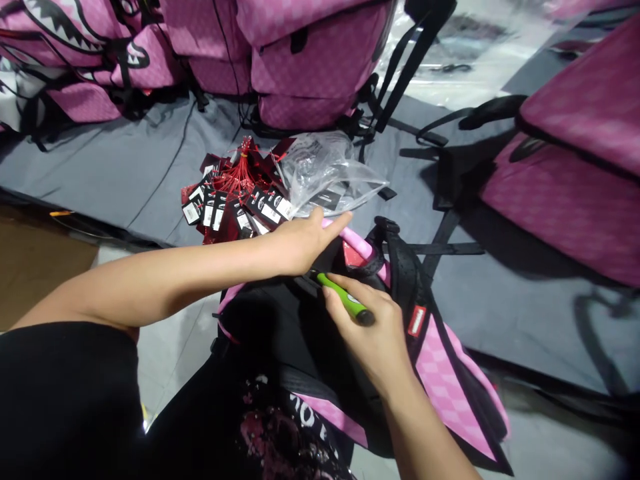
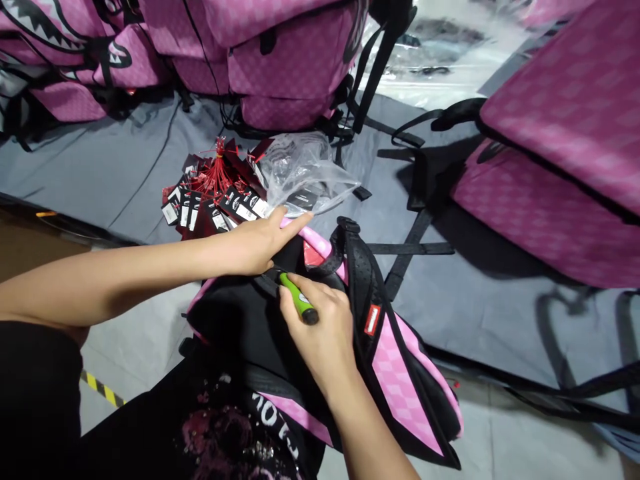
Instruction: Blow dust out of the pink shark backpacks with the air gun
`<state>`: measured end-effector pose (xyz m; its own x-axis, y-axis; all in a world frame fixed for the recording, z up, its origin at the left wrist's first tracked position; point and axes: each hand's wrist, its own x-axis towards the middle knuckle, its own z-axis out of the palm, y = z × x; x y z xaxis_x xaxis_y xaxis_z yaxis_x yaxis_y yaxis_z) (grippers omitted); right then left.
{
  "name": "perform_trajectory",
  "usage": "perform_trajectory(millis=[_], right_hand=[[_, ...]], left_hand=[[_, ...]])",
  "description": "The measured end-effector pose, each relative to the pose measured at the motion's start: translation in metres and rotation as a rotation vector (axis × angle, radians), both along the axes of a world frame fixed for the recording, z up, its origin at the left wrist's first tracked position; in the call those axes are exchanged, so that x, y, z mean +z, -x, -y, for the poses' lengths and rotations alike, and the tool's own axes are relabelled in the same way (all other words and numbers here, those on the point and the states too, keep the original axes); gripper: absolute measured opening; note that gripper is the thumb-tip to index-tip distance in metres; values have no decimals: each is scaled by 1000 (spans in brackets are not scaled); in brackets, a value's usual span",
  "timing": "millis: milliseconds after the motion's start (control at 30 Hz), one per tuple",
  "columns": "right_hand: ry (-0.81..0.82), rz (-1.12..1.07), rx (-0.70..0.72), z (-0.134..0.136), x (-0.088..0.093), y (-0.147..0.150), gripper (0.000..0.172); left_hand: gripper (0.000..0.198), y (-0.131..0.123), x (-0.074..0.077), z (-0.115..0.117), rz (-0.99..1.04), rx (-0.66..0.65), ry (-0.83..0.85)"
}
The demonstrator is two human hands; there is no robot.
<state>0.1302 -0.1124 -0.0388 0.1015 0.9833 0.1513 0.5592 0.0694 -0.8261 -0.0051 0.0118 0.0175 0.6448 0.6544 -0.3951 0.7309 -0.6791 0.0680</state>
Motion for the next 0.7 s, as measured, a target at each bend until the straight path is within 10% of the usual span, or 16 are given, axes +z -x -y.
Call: perform_trajectory(millis=[700], right_hand=[[28, 7, -139, 6, -1, 13, 21]], left_hand=[[99, -2, 1, -2, 26, 29, 52]])
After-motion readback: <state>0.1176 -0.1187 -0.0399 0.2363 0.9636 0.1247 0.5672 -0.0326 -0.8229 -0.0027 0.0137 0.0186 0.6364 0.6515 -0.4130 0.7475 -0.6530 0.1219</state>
